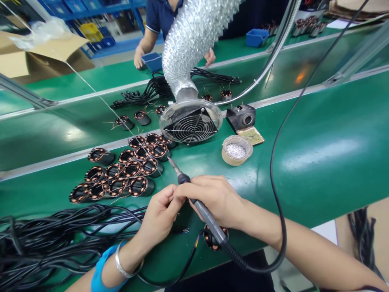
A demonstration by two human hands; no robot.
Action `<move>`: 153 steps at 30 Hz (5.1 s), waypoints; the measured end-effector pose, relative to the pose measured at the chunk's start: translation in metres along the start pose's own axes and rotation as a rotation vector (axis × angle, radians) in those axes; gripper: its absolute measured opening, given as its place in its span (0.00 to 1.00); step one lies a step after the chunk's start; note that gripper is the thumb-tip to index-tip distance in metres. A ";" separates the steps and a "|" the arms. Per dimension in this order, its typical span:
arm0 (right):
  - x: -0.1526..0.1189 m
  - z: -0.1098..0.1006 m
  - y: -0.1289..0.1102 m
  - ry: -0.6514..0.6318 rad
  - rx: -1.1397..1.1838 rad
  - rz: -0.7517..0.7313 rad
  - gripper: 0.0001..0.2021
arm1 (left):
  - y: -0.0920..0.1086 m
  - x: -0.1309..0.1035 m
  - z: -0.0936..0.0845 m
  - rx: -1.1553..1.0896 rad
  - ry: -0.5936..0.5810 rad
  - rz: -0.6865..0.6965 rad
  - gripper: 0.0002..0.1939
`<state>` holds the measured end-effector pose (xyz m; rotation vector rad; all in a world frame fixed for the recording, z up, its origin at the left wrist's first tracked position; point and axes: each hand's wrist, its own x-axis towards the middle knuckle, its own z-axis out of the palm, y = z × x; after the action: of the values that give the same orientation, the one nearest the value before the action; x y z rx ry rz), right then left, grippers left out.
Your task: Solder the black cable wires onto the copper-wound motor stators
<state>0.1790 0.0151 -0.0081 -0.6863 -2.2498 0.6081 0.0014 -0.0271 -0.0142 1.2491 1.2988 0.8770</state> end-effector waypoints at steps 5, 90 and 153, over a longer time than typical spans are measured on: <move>0.006 0.003 -0.005 0.090 0.076 0.018 0.14 | 0.001 -0.002 -0.002 0.203 -0.012 0.077 0.10; -0.031 -0.018 -0.028 0.460 0.134 0.065 0.12 | -0.003 0.000 0.003 0.091 0.046 -0.023 0.10; -0.023 -0.008 -0.010 0.268 0.052 0.089 0.15 | 0.001 0.005 0.010 -0.179 0.001 -0.185 0.15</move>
<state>0.1963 -0.0047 -0.0083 -0.7952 -1.9581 0.5781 0.0117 -0.0236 -0.0160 0.9731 1.2849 0.8413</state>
